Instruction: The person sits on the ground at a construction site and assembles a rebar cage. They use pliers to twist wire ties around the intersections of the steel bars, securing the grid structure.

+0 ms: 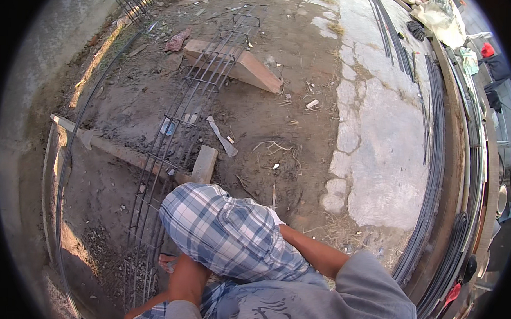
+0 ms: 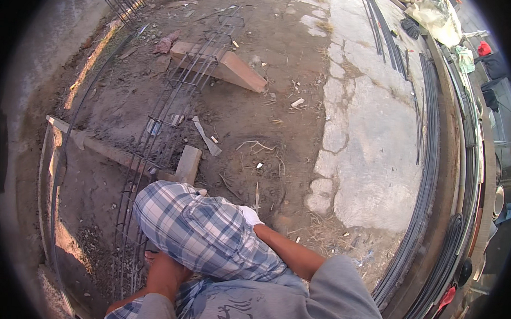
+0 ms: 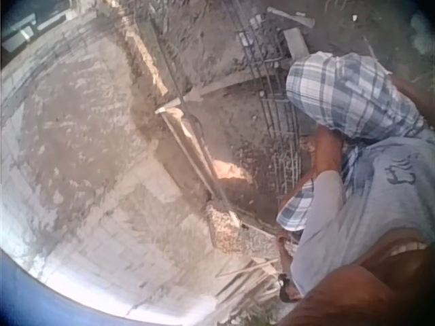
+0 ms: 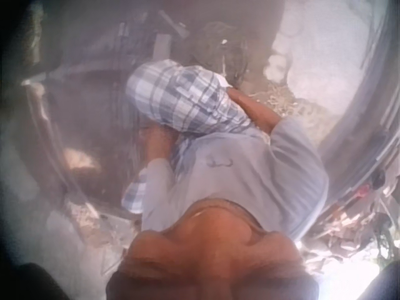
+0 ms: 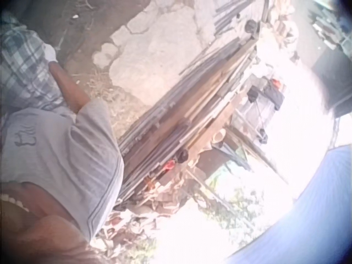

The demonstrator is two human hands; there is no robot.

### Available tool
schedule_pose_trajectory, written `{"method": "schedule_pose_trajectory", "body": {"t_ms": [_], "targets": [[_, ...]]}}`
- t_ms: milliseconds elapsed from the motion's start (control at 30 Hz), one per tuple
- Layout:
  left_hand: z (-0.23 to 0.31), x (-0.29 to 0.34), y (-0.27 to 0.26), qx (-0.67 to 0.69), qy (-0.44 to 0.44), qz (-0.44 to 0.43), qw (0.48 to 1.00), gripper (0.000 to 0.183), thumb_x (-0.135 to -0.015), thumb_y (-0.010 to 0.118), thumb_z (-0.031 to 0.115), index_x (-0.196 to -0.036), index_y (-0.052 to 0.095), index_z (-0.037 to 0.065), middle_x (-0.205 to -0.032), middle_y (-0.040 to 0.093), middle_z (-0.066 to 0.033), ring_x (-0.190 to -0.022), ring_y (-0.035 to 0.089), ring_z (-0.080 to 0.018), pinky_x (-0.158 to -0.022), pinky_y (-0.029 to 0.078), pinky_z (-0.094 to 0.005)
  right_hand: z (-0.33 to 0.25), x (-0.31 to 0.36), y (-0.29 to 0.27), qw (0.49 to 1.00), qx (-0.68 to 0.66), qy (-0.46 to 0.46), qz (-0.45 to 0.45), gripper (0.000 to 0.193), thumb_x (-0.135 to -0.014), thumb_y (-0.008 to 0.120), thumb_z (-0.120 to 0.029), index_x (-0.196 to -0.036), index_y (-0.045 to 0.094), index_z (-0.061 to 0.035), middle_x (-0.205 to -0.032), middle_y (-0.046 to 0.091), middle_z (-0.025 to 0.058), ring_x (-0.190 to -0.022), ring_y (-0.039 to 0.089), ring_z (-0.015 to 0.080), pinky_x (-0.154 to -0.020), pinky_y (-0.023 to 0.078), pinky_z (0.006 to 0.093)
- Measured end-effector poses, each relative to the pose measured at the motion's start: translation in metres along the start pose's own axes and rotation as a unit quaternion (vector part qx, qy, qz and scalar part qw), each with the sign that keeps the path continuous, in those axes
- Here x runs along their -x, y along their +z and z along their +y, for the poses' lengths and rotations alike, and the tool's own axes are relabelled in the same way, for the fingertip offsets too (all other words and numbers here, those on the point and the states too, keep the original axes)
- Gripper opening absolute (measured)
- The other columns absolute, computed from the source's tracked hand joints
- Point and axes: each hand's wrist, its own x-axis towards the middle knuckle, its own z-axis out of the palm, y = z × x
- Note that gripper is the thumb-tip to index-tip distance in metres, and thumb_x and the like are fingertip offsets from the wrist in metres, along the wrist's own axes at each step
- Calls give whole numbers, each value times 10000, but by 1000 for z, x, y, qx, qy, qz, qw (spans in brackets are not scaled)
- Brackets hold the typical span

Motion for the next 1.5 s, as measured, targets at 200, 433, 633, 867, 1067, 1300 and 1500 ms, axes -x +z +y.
{"method": "schedule_pose_trajectory", "body": {"t_ms": [200,433,633,867,1067,1300,1500], "targets": [[-24,18,2,33,-34,-6,999,333,-1102,639,283,-1339,600,53,-1135,693,-68,-966,671,-204,-872,568,-392,-23,-1,-4,993,-74,8,-96,382,-1040,604,-289,-1343,717,-84,-1235,770,224,-1207,718,417,-1004,547,431],[-39,33,-2,69,-61,1,996,382,-1107,643,285,-1420,572,77,-1216,697,-72,-1025,684,-215,-917,587,-398,-44,-23,5,983,67,-73,-157,410,-977,670,-384,-1143,702,-10,-1113,750,280,-1060,727,470,-861,555,491],[-28,25,-3,66,-50,6,997,433,-1111,645,287,-1489,548,98,-1286,700,-76,-1075,696,-225,-956,604,-403,-30,-15,1,988,-6,-18,-156,410,-970,679,-375,-1199,698,-37,-1130,752,274,-1098,710,490,-880,560,490],[-2,0,9,58,4,26,998,459,-1084,710,280,-1497,580,129,-1260,725,-86,-1034,715,-217,-872,625,-398,-24,10,-14,986,21,-13,-162,396,-1069,570,-383,-1303,690,-87,-1211,752,256,-1165,699,480,-960,565,502],[0,-28,-13,-9,18,16,1000,270,-1058,750,207,-1277,663,74,-1015,734,-67,-803,682,-177,-660,547,-344,-60,16,-21,986,49,-15,-159,432,-1069,583,-340,-1368,674,-41,-1281,735,264,-1200,699,459,-997,560,476],[15,-21,-26,-9,-15,17,1000,191,-1111,657,249,-1259,653,127,-1129,746,-57,-945,731,-200,-788,621,-397,-8,4,1,992,-75,-12,-105,431,-1079,583,-346,-1329,677,-8,-1245,740,272,-1180,701,464,-988,554,474],[33,35,-38,219,130,-143,957,194,-1161,546,287,-1263,634,148,-880,624,-11,-721,591,-164,-754,609,-401,-48,4,0,995,-72,-27,-70,423,-1102,565,-371,-1239,687,10,-1136,735,297,-1095,711,470,-915,550,482]]}}
